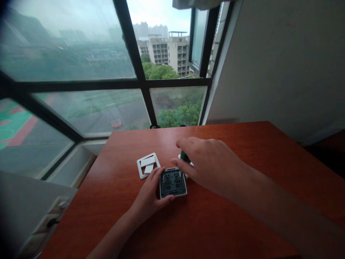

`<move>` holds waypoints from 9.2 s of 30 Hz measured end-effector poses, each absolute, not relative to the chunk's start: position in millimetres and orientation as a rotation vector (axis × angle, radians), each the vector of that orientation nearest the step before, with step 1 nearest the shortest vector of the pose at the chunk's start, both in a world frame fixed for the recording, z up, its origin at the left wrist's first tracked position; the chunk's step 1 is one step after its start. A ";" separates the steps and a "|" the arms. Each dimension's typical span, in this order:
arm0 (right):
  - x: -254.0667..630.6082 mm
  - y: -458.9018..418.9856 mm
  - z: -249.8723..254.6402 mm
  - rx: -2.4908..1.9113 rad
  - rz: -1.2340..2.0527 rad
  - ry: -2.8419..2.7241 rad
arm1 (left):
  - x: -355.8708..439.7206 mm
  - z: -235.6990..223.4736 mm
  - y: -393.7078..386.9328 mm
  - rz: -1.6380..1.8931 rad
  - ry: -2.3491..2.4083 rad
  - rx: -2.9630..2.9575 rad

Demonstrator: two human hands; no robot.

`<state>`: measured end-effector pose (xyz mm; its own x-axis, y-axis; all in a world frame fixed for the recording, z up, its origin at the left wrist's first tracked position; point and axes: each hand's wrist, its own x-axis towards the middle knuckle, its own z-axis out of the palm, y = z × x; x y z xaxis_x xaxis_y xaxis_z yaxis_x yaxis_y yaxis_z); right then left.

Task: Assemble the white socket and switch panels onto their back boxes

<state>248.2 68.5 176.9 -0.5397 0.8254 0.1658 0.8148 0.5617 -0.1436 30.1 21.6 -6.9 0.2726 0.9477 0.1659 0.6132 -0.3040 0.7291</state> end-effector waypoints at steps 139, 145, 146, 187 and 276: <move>295.6 37.0 156.5 -1.167 0.350 -2.413 | 95.3 88.8 67.5 -0.327 1.263 2.775; 295.2 37.5 158.2 -1.170 0.332 -2.424 | 93.4 86.2 64.4 -0.274 1.275 2.787; 295.1 37.8 158.4 -1.166 0.328 -2.423 | 93.2 86.1 64.0 -0.274 1.280 2.786; 288.3 41.0 165.8 -1.146 0.275 -2.357 | 68.0 77.7 58.7 -0.030 1.192 2.509; 302.3 31.0 166.5 -1.183 0.603 -2.371 | 58.3 86.4 63.7 0.163 1.325 2.544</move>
